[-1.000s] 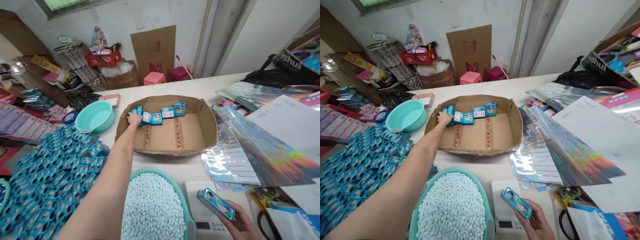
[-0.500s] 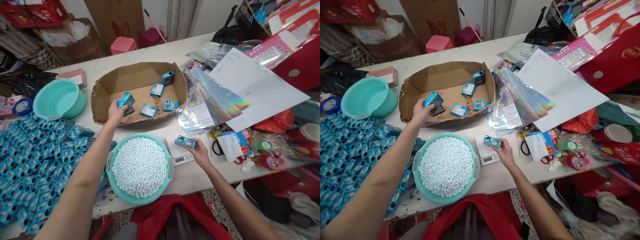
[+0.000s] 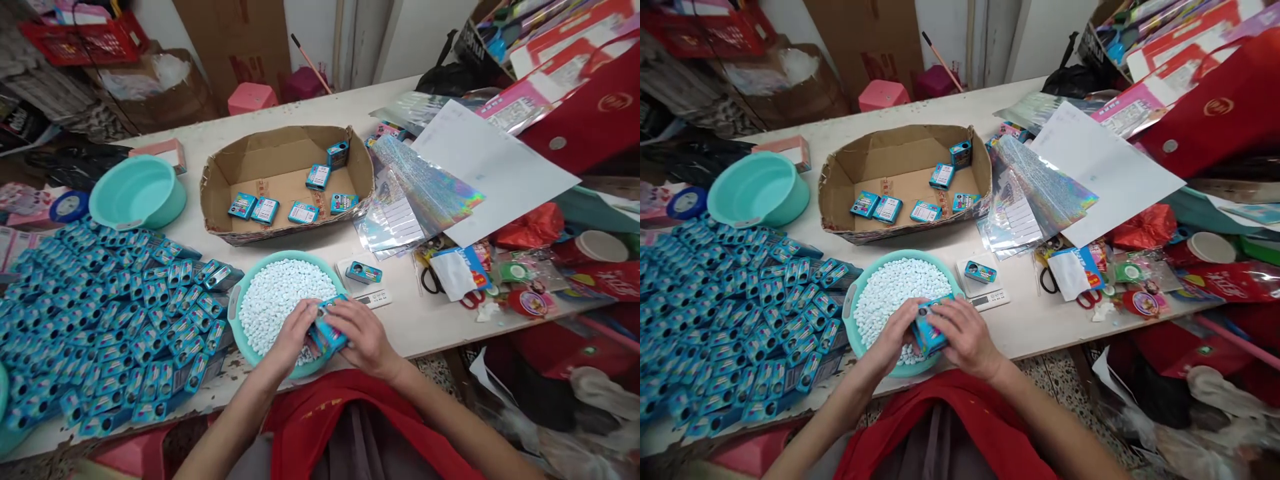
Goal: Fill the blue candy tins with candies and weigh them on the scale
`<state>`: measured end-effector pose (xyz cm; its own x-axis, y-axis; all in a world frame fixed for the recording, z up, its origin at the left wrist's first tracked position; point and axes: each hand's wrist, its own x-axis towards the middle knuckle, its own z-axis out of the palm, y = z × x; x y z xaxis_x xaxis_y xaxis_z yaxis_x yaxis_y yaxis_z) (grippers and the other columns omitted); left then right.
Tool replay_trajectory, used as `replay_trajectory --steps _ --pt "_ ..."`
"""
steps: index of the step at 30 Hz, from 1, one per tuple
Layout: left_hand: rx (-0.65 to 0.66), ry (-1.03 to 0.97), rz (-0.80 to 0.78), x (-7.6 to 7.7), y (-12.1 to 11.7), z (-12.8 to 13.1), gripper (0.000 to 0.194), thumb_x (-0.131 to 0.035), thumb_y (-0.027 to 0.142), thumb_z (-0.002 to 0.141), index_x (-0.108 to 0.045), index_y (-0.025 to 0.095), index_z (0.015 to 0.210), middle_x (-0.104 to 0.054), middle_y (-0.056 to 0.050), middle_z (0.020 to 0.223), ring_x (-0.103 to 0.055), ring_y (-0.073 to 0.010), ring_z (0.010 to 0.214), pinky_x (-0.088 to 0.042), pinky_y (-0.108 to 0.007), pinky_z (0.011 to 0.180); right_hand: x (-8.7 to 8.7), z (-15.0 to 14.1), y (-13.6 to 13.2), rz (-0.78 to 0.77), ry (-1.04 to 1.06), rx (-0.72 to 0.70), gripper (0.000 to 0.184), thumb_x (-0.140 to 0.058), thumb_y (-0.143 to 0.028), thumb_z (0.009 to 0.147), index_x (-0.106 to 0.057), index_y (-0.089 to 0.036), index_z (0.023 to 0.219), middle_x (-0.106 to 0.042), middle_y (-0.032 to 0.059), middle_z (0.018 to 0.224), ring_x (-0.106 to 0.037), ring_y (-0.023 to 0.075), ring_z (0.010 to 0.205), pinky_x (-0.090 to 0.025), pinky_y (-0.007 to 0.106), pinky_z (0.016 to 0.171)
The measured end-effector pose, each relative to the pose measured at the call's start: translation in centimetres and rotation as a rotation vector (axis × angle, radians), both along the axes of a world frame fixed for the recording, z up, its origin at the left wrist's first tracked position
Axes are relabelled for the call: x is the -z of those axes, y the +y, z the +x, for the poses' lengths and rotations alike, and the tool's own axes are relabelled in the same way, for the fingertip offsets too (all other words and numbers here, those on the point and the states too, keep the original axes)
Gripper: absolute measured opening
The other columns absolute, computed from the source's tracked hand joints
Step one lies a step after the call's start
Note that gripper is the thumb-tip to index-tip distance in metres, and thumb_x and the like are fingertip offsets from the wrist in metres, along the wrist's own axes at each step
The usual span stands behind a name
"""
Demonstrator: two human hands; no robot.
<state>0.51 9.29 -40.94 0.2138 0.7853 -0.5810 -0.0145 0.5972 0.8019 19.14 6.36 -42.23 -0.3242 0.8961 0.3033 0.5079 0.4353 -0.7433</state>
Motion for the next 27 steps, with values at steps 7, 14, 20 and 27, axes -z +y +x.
replay_trajectory --steps 7,14,20,27 --pt "0.327 0.976 0.707 5.2 1.8 -3.1 0.049 -0.048 0.050 0.085 -0.054 0.023 0.125 -0.048 -0.012 0.134 -0.036 -0.0318 0.128 -0.025 -0.051 0.107 0.7 0.4 -0.4 -0.642 0.557 0.414 0.036 -0.074 -0.039 0.070 -0.063 -0.020 0.099 -0.070 0.0047 0.094 -0.065 0.0225 0.088 -0.053 0.036 0.081" --pt "0.508 1.242 0.732 7.3 1.8 -1.6 0.048 -0.049 0.058 0.081 -0.060 0.027 0.116 -0.055 -0.012 0.118 -0.047 -0.0313 0.107 -0.036 -0.045 0.088 0.5 0.4 -1.0 -0.858 1.080 0.838 0.044 -0.081 -0.042 0.057 -0.064 -0.021 0.091 -0.073 0.0039 0.093 -0.069 0.0250 0.084 -0.056 0.043 0.078" --pt "0.457 1.223 0.888 8.2 2.3 -1.5 0.029 -0.043 0.037 0.087 -0.066 0.019 0.084 -0.062 -0.010 0.085 -0.053 -0.0233 0.084 -0.039 -0.032 0.070 0.4 -0.5 -0.8 -0.905 0.923 0.788 0.049 -0.086 -0.040 0.049 -0.062 -0.020 0.087 -0.073 0.0036 0.085 -0.068 0.0235 0.073 -0.058 0.041 0.068" --pt "0.001 0.813 0.747 7.7 2.7 -1.8 0.016 -0.051 0.028 0.077 -0.060 0.019 0.067 -0.061 -0.004 0.068 -0.054 -0.0160 0.067 -0.040 -0.027 0.066 -0.6 -2.4 0.6 -0.605 0.262 0.456 0.043 -0.077 -0.047 0.062 -0.059 -0.019 0.089 -0.067 0.0027 0.077 -0.062 0.0207 0.070 -0.053 0.034 0.065"
